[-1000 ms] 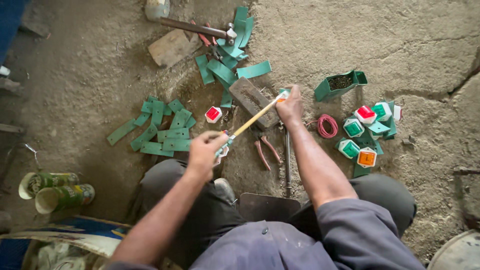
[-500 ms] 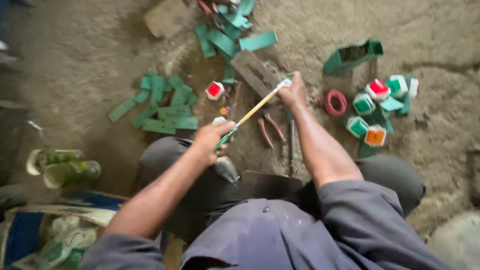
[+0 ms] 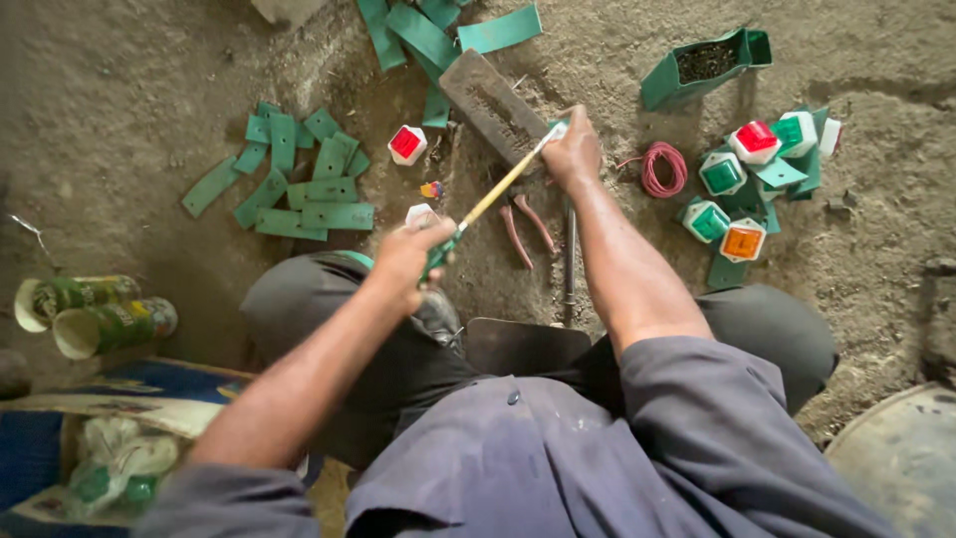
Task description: The person assembles small electrical components by attaching green metal plates to white plastic boxes with colored centers. They use a hammer to drive nails into the plates and a screwdriver to tighten screws, working on the floor surrounded by tools and parts.
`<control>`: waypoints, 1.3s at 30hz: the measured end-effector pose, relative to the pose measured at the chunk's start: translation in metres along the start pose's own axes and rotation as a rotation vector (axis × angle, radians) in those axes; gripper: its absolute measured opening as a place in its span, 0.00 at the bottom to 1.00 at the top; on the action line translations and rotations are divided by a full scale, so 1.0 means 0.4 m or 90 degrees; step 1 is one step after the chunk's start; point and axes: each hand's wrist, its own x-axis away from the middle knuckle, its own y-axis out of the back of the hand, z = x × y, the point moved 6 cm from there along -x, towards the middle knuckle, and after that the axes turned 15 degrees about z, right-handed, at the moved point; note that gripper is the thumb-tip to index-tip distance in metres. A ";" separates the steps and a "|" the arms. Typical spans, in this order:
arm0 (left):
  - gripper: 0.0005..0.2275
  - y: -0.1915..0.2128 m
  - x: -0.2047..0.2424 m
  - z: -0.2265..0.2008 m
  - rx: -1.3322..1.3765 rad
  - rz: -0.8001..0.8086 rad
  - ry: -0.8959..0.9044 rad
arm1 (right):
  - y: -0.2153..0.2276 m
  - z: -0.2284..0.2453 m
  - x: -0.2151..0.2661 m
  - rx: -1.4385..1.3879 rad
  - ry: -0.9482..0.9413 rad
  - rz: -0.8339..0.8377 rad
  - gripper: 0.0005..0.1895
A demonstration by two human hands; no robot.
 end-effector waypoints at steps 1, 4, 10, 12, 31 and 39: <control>0.12 -0.038 0.006 0.034 0.215 0.042 0.093 | -0.016 -0.003 0.007 0.019 0.008 0.032 0.25; 0.11 -0.081 -0.004 0.065 0.379 0.032 0.121 | -0.038 -0.018 0.018 0.071 0.023 0.108 0.30; 0.08 0.001 -0.016 -0.029 -0.594 -0.056 -0.307 | -0.054 0.027 0.008 0.131 -0.003 0.138 0.36; 0.09 0.023 -0.028 -0.005 -0.398 -0.111 -0.223 | -0.052 0.025 0.008 0.124 -0.039 0.161 0.34; 0.10 -0.025 -0.047 0.095 0.360 -0.002 0.093 | -0.051 0.069 0.026 0.172 -0.056 0.221 0.33; 0.13 0.032 -0.060 -0.019 -0.686 0.017 -0.313 | -0.063 0.054 0.015 0.173 -0.012 0.169 0.29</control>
